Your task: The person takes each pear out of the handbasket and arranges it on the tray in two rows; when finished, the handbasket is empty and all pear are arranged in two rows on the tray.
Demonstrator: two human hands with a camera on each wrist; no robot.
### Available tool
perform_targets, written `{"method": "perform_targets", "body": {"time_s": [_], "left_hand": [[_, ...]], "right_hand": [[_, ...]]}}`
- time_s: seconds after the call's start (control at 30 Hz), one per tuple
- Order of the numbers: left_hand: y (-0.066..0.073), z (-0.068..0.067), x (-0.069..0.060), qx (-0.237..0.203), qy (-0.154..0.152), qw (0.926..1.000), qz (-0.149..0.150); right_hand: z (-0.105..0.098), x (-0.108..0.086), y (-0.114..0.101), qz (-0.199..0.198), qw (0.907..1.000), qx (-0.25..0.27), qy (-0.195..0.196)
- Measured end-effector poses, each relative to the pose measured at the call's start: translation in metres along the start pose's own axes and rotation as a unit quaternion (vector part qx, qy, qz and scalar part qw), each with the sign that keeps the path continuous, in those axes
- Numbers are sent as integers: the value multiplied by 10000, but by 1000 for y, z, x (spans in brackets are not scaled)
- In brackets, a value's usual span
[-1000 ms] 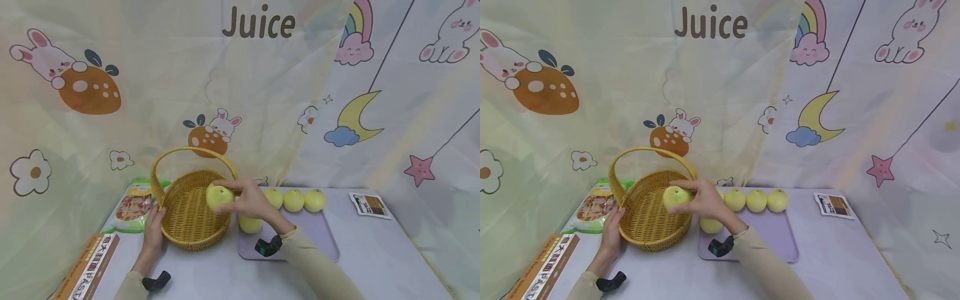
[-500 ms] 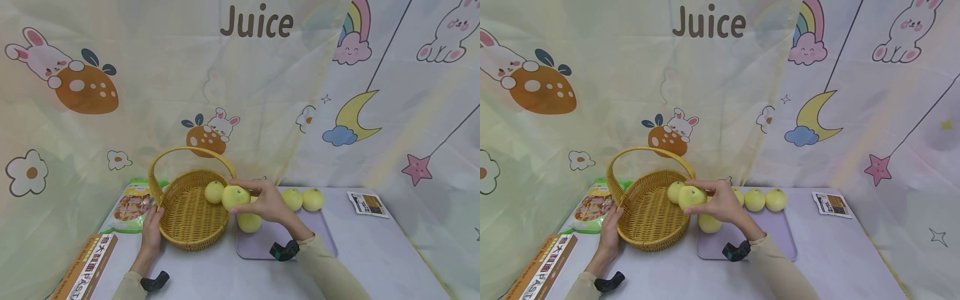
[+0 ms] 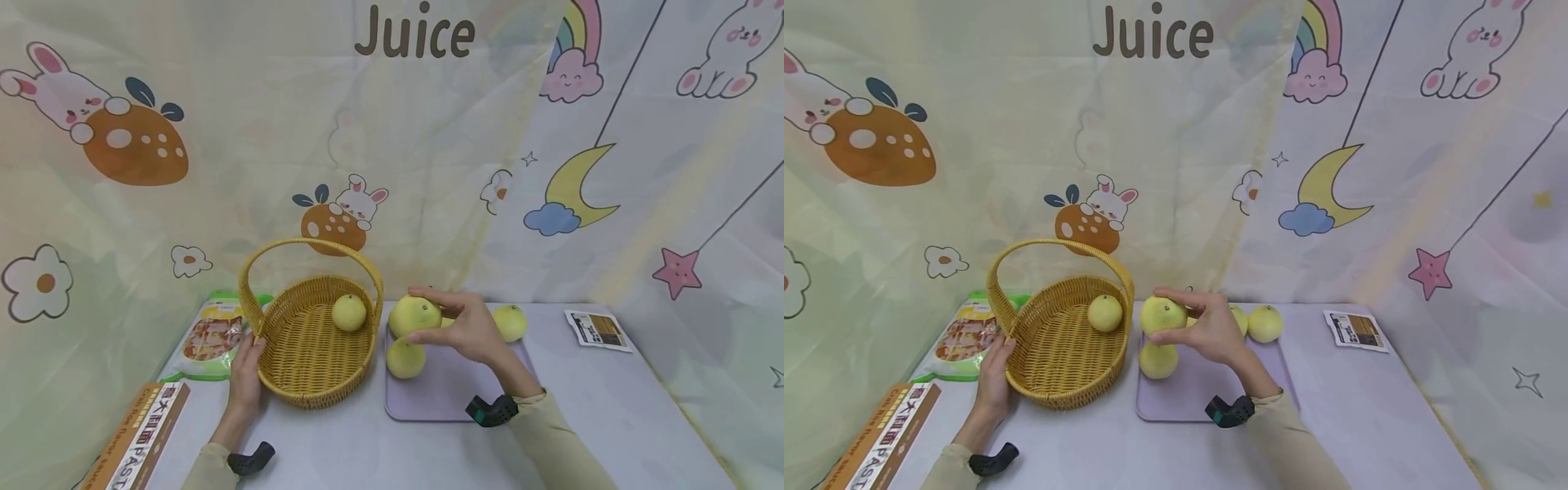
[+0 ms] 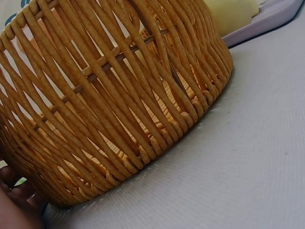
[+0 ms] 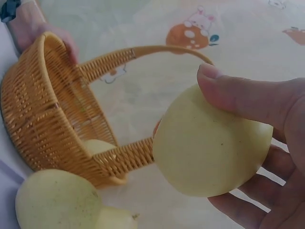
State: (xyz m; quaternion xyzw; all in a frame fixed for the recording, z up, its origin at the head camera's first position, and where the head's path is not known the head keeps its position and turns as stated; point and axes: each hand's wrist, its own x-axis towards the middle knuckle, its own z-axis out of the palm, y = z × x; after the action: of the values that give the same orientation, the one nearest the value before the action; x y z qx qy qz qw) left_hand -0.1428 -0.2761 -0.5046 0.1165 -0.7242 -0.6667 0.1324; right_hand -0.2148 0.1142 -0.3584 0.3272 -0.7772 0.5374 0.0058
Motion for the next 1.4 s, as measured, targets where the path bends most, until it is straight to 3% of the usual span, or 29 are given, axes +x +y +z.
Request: {"method": "perform_targets", "body": {"time_s": [0.2,0.6,0.8,1.03,1.4], "left_hand": [[0,0,0,6,25,10000,-7],[2,0,-1,-40,36,10000,29],[1,0,-1,-23,8,10000,-4],[0,1,1,-26,5,10000,-10],[1,0,2,-3,38,10000,-38]], "right_hand": [[-13,-9,10,165,9995,-37,271],[-18,-30,49,1057,9922,-87,651],[-13,-40,67,1084,9912,-158,748],[-11,-44,77,938,9900,-640,842],[-8,-46,88,998,9877,-987,694]]}}
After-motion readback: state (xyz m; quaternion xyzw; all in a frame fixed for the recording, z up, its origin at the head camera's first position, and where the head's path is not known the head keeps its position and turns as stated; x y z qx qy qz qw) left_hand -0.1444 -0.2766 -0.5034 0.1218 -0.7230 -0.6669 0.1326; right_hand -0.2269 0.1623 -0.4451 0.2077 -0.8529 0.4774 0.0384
